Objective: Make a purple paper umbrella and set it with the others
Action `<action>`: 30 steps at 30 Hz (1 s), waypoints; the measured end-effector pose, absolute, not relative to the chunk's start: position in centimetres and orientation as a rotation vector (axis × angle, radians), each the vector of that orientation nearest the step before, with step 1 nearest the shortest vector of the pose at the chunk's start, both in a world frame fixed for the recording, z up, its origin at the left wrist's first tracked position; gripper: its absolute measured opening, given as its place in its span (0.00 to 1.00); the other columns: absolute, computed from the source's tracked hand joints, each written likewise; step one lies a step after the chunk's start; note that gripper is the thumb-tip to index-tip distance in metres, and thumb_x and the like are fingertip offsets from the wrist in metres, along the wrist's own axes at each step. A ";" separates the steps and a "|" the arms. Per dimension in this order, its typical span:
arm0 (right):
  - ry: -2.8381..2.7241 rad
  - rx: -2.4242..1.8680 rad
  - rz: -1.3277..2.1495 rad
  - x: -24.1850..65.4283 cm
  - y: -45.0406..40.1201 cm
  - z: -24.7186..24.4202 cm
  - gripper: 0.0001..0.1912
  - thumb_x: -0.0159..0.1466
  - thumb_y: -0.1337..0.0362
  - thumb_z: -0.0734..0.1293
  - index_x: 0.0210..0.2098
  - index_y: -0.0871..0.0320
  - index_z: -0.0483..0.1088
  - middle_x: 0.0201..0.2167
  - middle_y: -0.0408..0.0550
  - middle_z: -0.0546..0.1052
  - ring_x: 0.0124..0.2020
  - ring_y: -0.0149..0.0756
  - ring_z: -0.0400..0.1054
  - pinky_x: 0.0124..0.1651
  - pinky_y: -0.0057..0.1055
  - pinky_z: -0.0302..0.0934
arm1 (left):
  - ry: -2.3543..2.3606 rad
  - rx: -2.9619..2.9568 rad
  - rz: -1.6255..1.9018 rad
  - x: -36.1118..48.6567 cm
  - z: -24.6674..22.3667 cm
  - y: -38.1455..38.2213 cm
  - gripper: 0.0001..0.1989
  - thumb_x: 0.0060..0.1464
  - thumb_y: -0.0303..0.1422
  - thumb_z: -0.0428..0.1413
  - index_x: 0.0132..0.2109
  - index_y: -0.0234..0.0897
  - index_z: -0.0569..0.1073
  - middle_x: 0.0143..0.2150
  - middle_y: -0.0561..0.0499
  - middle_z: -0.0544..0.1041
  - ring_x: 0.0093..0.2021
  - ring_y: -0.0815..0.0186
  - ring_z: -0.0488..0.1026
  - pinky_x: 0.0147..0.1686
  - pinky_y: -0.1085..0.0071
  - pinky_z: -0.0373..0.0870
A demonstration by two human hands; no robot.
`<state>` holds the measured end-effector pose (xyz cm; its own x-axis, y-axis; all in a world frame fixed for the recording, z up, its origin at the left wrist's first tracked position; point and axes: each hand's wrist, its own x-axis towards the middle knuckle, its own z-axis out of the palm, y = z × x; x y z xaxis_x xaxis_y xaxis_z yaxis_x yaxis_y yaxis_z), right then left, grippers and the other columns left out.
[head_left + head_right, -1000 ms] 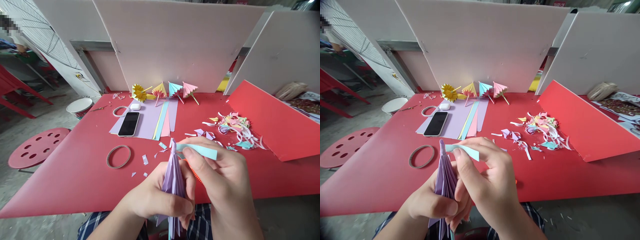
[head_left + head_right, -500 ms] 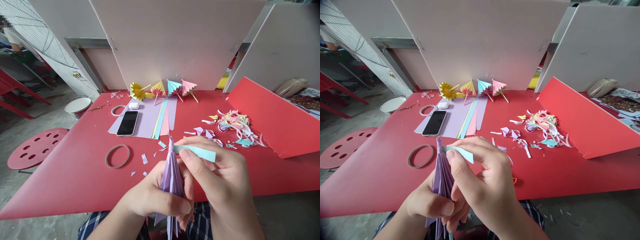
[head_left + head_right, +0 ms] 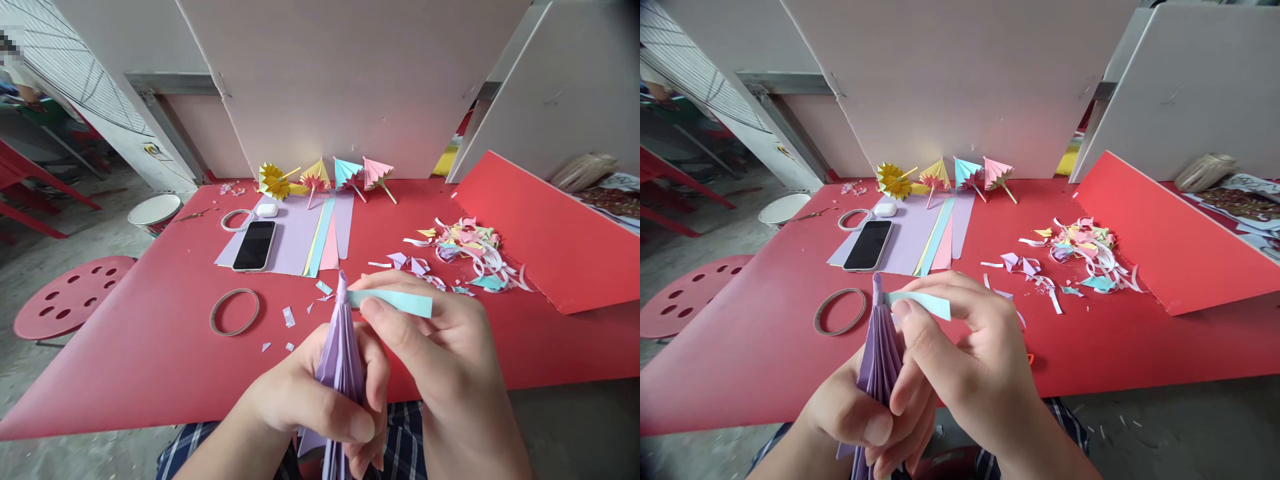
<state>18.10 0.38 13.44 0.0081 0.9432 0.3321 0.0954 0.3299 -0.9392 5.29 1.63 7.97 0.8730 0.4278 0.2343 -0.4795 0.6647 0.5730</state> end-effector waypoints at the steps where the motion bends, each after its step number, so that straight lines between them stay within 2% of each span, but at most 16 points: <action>1: -1.394 -1.030 0.914 18.1 0.4 13.4 0.07 0.60 0.67 0.64 0.30 0.52 0.74 0.31 0.39 0.75 0.33 0.27 0.70 0.34 0.22 0.65 | -0.093 0.661 0.504 5.3 8.0 1.6 0.07 0.44 0.20 0.53 0.33 0.33 0.67 0.17 0.58 0.66 0.18 0.75 0.68 0.28 0.76 0.70; 13: -1.378 -1.058 0.858 18.3 0.4 13.1 0.05 0.58 0.64 0.66 0.29 0.53 0.75 0.33 0.43 0.77 0.33 0.32 0.71 0.31 0.25 0.67 | 0.249 0.775 0.523 4.6 9.2 1.6 0.05 0.42 0.22 0.55 0.29 0.32 0.67 0.19 0.55 0.69 0.19 0.73 0.68 0.26 0.73 0.68; 18: -1.425 -1.070 0.834 18.7 0.4 13.1 0.07 0.59 0.65 0.66 0.25 0.52 0.74 0.30 0.43 0.76 0.39 0.35 0.70 0.34 0.27 0.67 | 0.388 0.856 0.515 4.4 9.7 1.6 0.06 0.42 0.23 0.54 0.30 0.34 0.67 0.20 0.55 0.70 0.19 0.72 0.67 0.25 0.73 0.66; 23: -1.480 -1.098 0.778 19.0 0.4 13.1 0.05 0.58 0.65 0.66 0.30 0.51 0.75 0.29 0.44 0.75 0.37 0.37 0.70 0.36 0.31 0.67 | 0.571 0.957 0.516 4.5 10.5 1.4 0.05 0.42 0.24 0.55 0.29 0.34 0.65 0.19 0.55 0.69 0.19 0.72 0.66 0.21 0.75 0.64; 26: -1.506 -1.058 0.769 19.1 0.6 13.1 0.05 0.58 0.67 0.66 0.30 0.52 0.74 0.31 0.43 0.75 0.38 0.35 0.69 0.37 0.28 0.66 | 0.659 1.033 0.538 4.4 10.9 1.2 0.05 0.44 0.23 0.53 0.31 0.35 0.65 0.21 0.56 0.69 0.21 0.73 0.66 0.21 0.77 0.64; 30: -1.492 -1.021 0.848 19.1 0.7 12.8 0.06 0.58 0.69 0.66 0.30 0.51 0.74 0.33 0.42 0.75 0.40 0.31 0.68 0.40 0.24 0.65 | 0.698 1.137 0.586 4.4 11.2 1.0 0.06 0.47 0.21 0.50 0.28 0.35 0.63 0.22 0.58 0.67 0.22 0.76 0.63 0.22 0.80 0.60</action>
